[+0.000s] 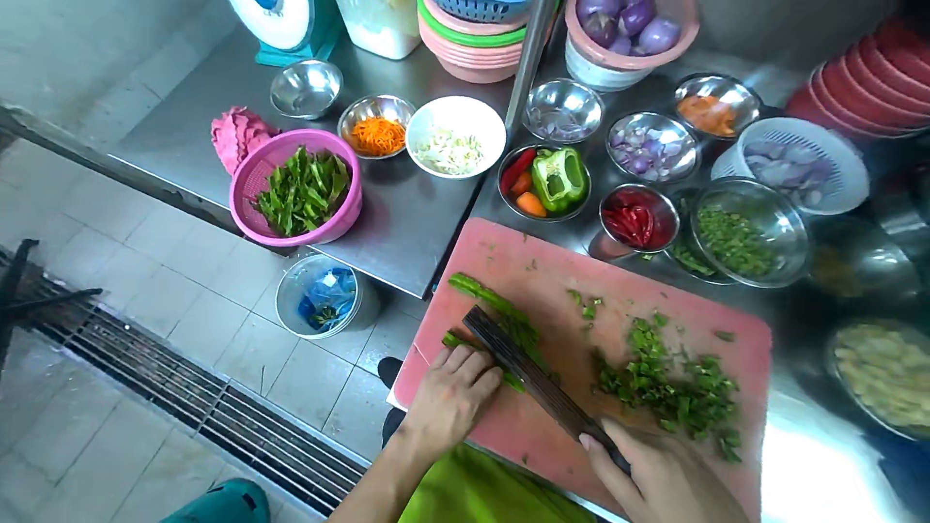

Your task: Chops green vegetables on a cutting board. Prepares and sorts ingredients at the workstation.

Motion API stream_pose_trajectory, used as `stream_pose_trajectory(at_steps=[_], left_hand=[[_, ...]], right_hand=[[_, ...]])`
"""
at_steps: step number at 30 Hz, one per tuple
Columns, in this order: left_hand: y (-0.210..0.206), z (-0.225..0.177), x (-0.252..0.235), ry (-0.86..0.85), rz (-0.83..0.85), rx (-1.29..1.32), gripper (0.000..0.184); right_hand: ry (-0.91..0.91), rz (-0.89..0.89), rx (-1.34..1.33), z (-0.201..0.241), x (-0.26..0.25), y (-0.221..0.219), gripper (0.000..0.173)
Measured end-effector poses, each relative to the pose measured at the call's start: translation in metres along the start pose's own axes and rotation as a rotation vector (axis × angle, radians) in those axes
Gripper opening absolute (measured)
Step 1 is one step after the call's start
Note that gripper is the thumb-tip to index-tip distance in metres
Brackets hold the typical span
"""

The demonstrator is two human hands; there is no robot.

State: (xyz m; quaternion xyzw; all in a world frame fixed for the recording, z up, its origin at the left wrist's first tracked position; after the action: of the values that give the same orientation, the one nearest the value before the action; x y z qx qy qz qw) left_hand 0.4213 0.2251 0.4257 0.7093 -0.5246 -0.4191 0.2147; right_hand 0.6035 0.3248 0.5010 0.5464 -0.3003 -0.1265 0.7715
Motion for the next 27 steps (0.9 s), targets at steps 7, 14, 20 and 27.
stream_pose_trajectory(at_steps=[7, 14, 20, 27], left_hand=[[-0.004, 0.005, 0.003, 0.054, -0.072, 0.042, 0.014], [-0.004, 0.005, 0.006, 0.030, -0.104, 0.073, 0.014], [0.019, 0.005, 0.017, 0.040, -0.148, 0.075, 0.012], [0.016, 0.030, 0.006, 0.081, -0.047, 0.013, 0.015]], right_hand=[[0.003, 0.044, 0.059, 0.011, 0.000, -0.004, 0.032], [-0.068, -0.142, 0.072, 0.036, -0.030, -0.021, 0.029], [-0.035, -0.261, 0.015, 0.032, -0.032, -0.005, 0.031], [-0.014, -0.063, 0.050, 0.038, -0.019, -0.008, 0.029]])
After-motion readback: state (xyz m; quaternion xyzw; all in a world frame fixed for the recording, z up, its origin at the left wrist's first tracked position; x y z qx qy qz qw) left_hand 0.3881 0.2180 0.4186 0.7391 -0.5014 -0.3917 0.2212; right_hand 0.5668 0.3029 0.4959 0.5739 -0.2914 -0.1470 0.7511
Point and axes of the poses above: each hand's wrist, its own x-axis away from the middle knuckle, its own y-axis out of the back of the hand, z = x × y, the point moved 6 cm from there along -x, towards the middle knuckle, and after that the axes turned 14 degrees about x, right-handed, at the moved point
